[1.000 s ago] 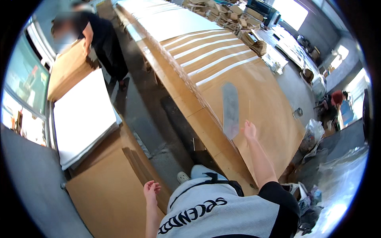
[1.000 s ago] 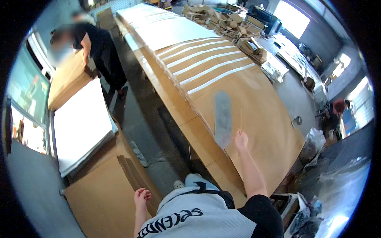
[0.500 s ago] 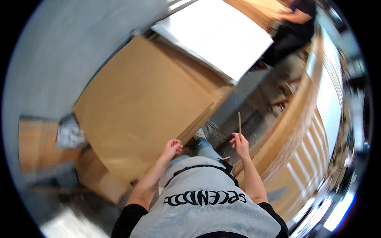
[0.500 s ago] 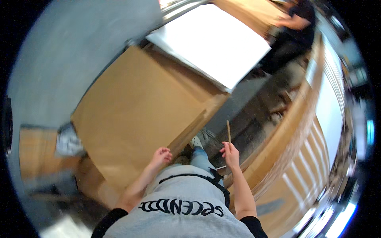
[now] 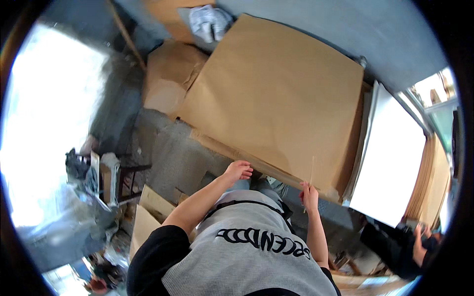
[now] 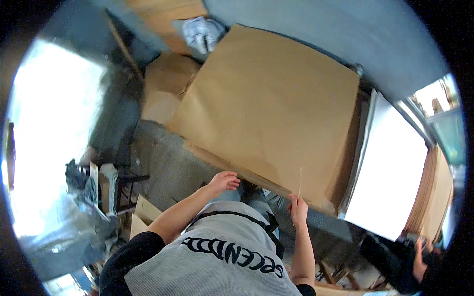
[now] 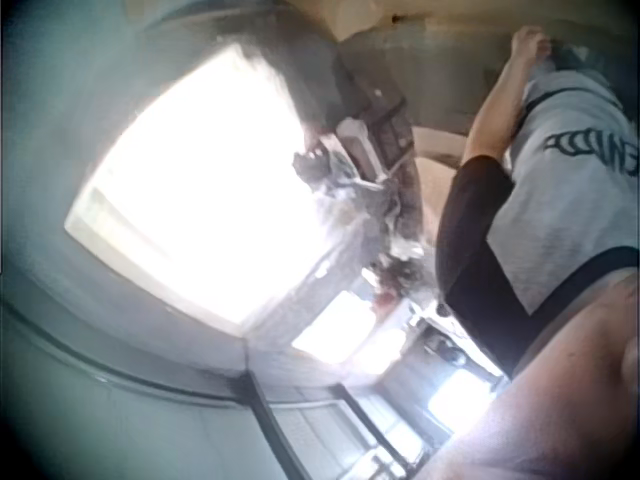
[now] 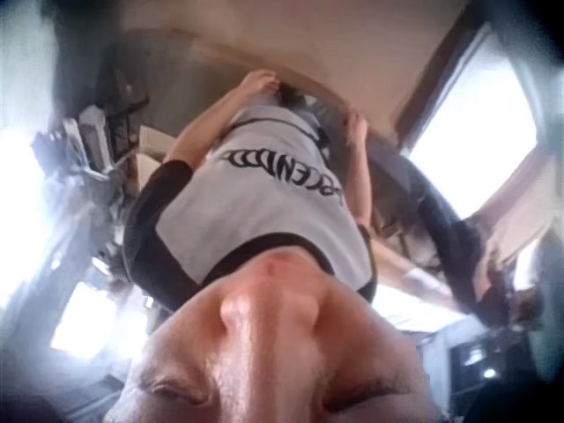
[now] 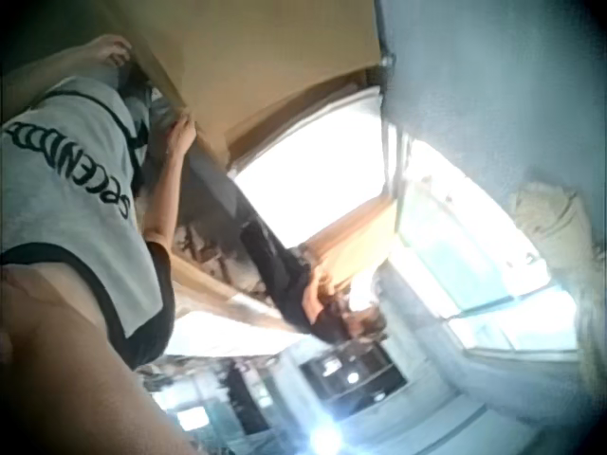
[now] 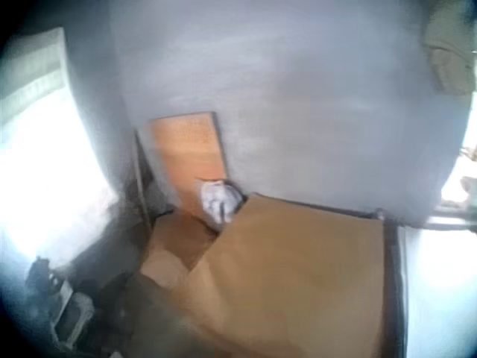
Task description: The person repeatedly picks up large sheets of brown paper and white paper, places them on a wooden workbench, and smooths them with their hands. The person uses a thin stick to press along the edges of the sheets. The process is repeated multiple times with different sheets.
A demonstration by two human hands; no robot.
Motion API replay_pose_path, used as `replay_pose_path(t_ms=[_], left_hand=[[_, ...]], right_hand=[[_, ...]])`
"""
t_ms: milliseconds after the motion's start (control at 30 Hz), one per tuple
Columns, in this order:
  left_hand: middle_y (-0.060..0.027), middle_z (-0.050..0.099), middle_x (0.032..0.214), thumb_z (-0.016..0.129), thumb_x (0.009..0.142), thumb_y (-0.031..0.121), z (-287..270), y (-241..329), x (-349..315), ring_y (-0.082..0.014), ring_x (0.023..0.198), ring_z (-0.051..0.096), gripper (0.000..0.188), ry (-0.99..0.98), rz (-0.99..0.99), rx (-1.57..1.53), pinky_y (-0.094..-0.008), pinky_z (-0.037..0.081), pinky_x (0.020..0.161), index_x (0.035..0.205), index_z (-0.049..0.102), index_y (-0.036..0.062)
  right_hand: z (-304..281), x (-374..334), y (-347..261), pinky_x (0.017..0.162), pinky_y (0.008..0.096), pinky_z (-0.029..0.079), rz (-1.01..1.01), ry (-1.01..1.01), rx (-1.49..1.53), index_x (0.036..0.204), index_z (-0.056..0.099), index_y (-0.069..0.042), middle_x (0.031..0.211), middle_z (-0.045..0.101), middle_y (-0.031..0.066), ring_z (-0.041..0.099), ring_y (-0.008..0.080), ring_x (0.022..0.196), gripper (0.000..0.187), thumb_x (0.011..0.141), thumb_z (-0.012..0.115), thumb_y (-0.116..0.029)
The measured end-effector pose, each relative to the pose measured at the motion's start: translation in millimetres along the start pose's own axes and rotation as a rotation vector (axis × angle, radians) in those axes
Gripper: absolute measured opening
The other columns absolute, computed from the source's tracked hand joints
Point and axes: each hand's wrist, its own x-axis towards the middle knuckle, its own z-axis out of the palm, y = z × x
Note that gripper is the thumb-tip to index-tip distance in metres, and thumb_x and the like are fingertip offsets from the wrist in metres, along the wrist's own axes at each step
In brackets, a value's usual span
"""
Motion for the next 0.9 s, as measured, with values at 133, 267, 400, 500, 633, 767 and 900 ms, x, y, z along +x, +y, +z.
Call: replay_pose_path(t_ms=[133, 267, 400, 500, 633, 767, 900], left_hand=[[-0.0163, 0.054, 0.102, 0.047, 0.084, 0.013, -36, -7, -10, -0.0245, 0.088, 0.055, 0.032, 0.153, 0.067, -0.401, -0.0363, 0.048, 0.075, 0.112, 0.042, -0.0008], [-0.0167, 0.052, 0.104, 0.047, 0.084, 0.011, -77, 3, -1, -0.0272, 0.096, 0.051, 0.032, 0.25, 0.121, -0.663, -0.0389, 0.045, 0.082, 0.112, 0.04, -0.0022], [-0.0151, 0.052, 0.101, 0.047, 0.083, 0.012, -118, 34, 27, -0.0259, 0.097, 0.049, 0.027, 0.32, 0.09, -0.768, -0.0376, 0.043, 0.084, 0.105, 0.045, -0.0029], [-0.0119, 0.05, 0.103, 0.053, 0.079, 0.014, -148, 52, 68, -0.0227, 0.085, 0.051, 0.026, 0.256, 0.094, -0.828, -0.0338, 0.045, 0.072, 0.102, 0.049, 0.0018], [-0.0111, 0.05, 0.104, 0.055, 0.077, 0.016, -163, 79, 123, -0.0241, 0.086, 0.049, 0.028, 0.398, -0.105, -0.839, -0.04, 0.042, 0.072, 0.103, 0.049, 0.006], [-0.0136, 0.047, 0.109, 0.053, 0.078, 0.02, -161, 100, 126, -0.0286, 0.093, 0.048, 0.032, 0.389, -0.3, -0.72, -0.0454, 0.041, 0.073, 0.106, 0.046, 0.0067], [-0.0139, 0.039, 0.119, 0.051, 0.078, 0.024, -174, 115, 107, -0.0319, 0.101, 0.044, 0.037, 0.356, -0.399, -0.629, -0.0455, 0.04, 0.075, 0.111, 0.043, 0.0081]], right_hand=[[22, 42, -26, 0.042, 0.0256, 0.037, -0.177, -0.163, -0.301, 0.086, 0.059, -0.005, 0.049, 0.049, 0.0043, 0.047, 0.0102, 0.044, 0.033, 0.087, 0.044, -0.033], [55, 79, -70, 0.049, 0.0304, 0.039, -0.315, -0.204, -0.561, 0.084, 0.058, -0.003, 0.056, 0.052, 0.0089, 0.05, 0.0175, 0.052, 0.033, 0.085, 0.047, -0.034], [89, 73, -140, 0.053, 0.0359, 0.04, -0.313, -0.252, -0.547, 0.083, 0.057, -0.003, 0.066, 0.056, 0.0156, 0.055, 0.0282, 0.06, 0.035, 0.084, 0.047, -0.037], [109, 81, -147, 0.054, 0.0352, 0.041, -0.278, -0.254, -0.543, 0.087, 0.058, -0.004, 0.067, 0.057, 0.0146, 0.056, 0.0266, 0.06, 0.035, 0.083, 0.048, -0.037], [134, 92, -139, 0.052, 0.0264, 0.041, -0.291, -0.228, -0.505, 0.088, 0.057, -0.001, 0.058, 0.053, 0.0064, 0.051, 0.0114, 0.053, 0.032, 0.083, 0.051, -0.032], [163, 96, -200, 0.052, 0.0261, 0.041, -0.216, -0.212, -0.551, 0.088, 0.058, -0.001, 0.058, 0.053, 0.0064, 0.052, 0.0109, 0.054, 0.029, 0.084, 0.051, -0.029], [198, 126, -245, 0.053, 0.0288, 0.042, -0.284, -0.166, -0.509, 0.087, 0.058, 0.0, 0.061, 0.056, 0.0081, 0.054, 0.0142, 0.055, 0.026, 0.084, 0.05, -0.025]])
